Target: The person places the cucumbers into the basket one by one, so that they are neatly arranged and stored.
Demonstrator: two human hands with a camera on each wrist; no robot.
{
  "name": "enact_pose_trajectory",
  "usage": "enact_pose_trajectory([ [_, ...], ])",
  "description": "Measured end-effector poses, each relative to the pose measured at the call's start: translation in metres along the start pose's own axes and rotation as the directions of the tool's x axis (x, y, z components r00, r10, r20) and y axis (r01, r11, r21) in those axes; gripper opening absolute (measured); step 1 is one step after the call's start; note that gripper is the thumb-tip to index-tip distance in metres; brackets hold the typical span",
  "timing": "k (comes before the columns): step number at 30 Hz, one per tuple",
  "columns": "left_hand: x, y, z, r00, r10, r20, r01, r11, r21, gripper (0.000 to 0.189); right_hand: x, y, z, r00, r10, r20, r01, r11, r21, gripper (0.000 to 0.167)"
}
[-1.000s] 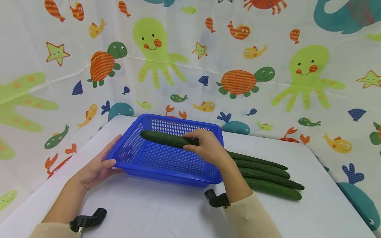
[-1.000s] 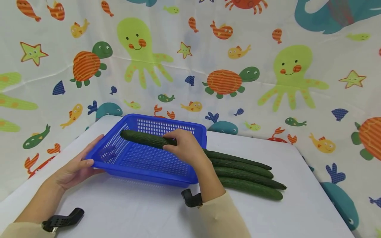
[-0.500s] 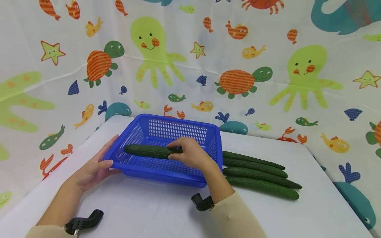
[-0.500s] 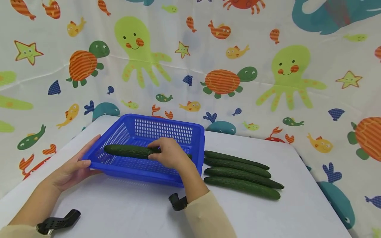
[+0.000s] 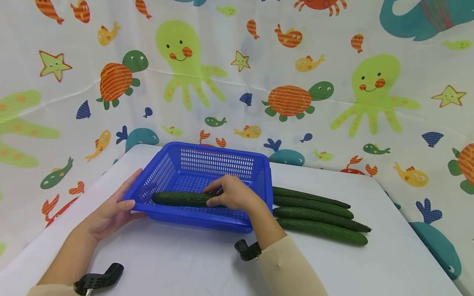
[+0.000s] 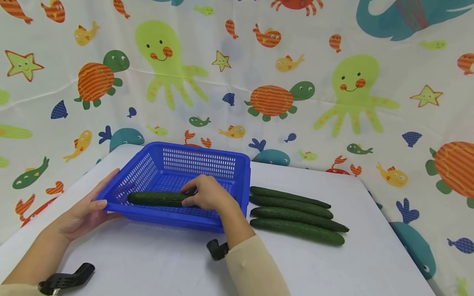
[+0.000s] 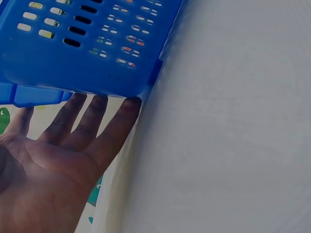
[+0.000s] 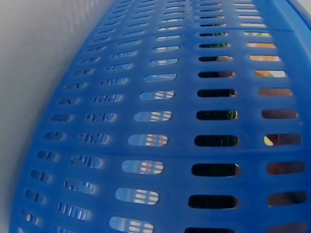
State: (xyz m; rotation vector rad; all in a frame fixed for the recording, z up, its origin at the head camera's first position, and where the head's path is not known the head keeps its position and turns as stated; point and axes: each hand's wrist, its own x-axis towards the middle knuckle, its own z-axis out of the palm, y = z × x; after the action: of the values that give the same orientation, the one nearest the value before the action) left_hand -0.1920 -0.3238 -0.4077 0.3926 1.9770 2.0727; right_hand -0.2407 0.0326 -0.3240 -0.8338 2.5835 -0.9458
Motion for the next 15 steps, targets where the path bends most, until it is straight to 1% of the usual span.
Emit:
enact_pose_trajectory([
  [4,-0.0002,0.0012,0.0,1.0,-0.001,-0.008,0.001,1.0,0.001,0.078,0.0023,0.0004,0.0002,1.0,-0.002,0.028,0.003,1.0,-0.019,0.029],
  [11,-0.0005,0.0,0.0015,1.0,0.011,-0.004,-0.011,1.0,-0.005,0.077,0.0008,0.0006,-0.0001,0.996,0.052,0.069,-0.05,0.998,-0.025,0.027],
  [15,-0.0014,-0.0007,0.0016,1.0,0.014,-0.005,-0.014,1.0,-0.002,0.077,0.0009,0.0014,0.0015,0.995,0.052,0.083,-0.05,0.998,-0.026,0.026],
])
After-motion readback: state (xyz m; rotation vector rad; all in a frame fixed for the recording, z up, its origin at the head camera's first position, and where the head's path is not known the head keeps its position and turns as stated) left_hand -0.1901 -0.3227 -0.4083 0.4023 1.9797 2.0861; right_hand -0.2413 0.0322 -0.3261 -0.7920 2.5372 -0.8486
